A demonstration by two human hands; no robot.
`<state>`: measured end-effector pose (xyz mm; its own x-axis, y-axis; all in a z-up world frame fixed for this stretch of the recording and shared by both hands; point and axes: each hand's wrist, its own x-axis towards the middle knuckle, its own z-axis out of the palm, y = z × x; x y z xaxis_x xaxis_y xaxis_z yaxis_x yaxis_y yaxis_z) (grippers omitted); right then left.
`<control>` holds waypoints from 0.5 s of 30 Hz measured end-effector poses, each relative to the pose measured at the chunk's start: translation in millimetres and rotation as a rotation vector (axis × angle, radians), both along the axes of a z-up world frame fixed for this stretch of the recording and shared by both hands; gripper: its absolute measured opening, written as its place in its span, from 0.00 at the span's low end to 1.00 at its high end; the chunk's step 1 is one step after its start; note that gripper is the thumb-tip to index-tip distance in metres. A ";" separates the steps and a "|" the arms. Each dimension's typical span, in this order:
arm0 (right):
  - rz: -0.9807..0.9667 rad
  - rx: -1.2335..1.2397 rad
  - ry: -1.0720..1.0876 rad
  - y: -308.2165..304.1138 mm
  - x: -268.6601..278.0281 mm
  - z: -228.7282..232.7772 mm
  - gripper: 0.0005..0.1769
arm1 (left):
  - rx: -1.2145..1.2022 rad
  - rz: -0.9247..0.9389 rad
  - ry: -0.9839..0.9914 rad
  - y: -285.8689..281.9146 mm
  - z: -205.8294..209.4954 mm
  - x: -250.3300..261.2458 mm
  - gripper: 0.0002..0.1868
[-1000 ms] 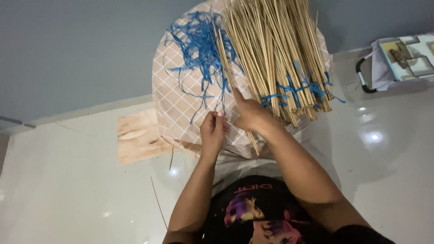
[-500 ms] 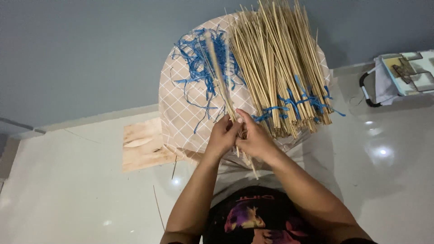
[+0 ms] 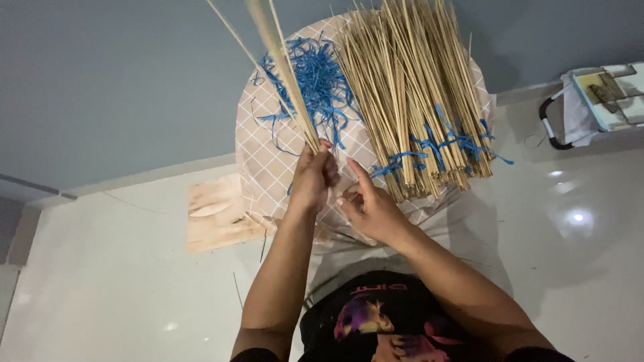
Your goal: Bundling and tying thin wooden sticks together using blue plastic strips.
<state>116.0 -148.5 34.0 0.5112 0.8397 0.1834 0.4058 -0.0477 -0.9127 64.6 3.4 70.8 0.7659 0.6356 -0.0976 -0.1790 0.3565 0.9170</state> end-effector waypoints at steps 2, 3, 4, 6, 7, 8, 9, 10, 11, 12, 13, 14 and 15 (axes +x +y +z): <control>-0.006 0.049 0.033 1.1 2.5 -7.1 0.44 | -0.022 0.040 -0.041 6.0 7.0 3.2 0.08; -0.009 0.091 0.070 0.4 3.2 -11.7 0.43 | -0.051 0.083 -0.079 7.9 8.9 4.6 0.15; -0.015 0.089 0.073 1.0 6.2 -12.9 0.43 | -0.054 0.078 -0.075 10.1 15.1 5.1 0.15; -0.073 0.239 0.166 -1.4 7.0 -18.5 0.40 | 0.245 0.243 -0.181 12.0 23.2 1.8 0.18; -0.073 0.225 0.183 -0.9 9.7 -28.0 0.40 | 0.234 0.245 -0.161 11.8 28.0 -2.1 0.18; -0.123 0.355 0.112 -0.5 12.2 -37.8 0.35 | 0.324 0.277 -0.221 11.9 32.6 -5.4 0.20; -0.175 0.490 0.034 1.8 17.9 -46.3 0.31 | 0.418 0.306 -0.286 13.8 39.2 -5.5 0.22; -0.176 0.481 0.045 1.8 19.1 -49.2 0.31 | 0.412 0.306 -0.273 13.7 34.5 -8.6 0.22; -0.185 0.525 0.063 3.0 21.2 -51.6 0.30 | 0.509 0.295 -0.224 14.4 30.7 -10.5 0.23; -0.195 0.568 0.082 3.7 23.3 -53.9 0.28 | 0.605 0.283 -0.176 14.6 27.3 -12.5 0.25; -0.198 0.564 0.092 3.5 22.4 -52.7 0.28 | 0.604 0.279 -0.165 14.7 12.2 -12.3 0.25; -0.212 0.569 0.077 3.2 21.7 -51.4 0.27 | 0.644 0.264 -0.103 14.5 -2.7 -12.3 0.23; -0.228 0.574 0.061 3.1 21.4 -50.1 0.26 | 0.685 0.248 -0.042 14.6 -17.5 -12.1 0.22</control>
<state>137.4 -145.4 -16.1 0.6898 0.4840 0.5385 0.3897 0.3786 -0.8395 52.5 18.0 53.3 0.5858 0.6985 0.4110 -0.2203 -0.3508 0.9102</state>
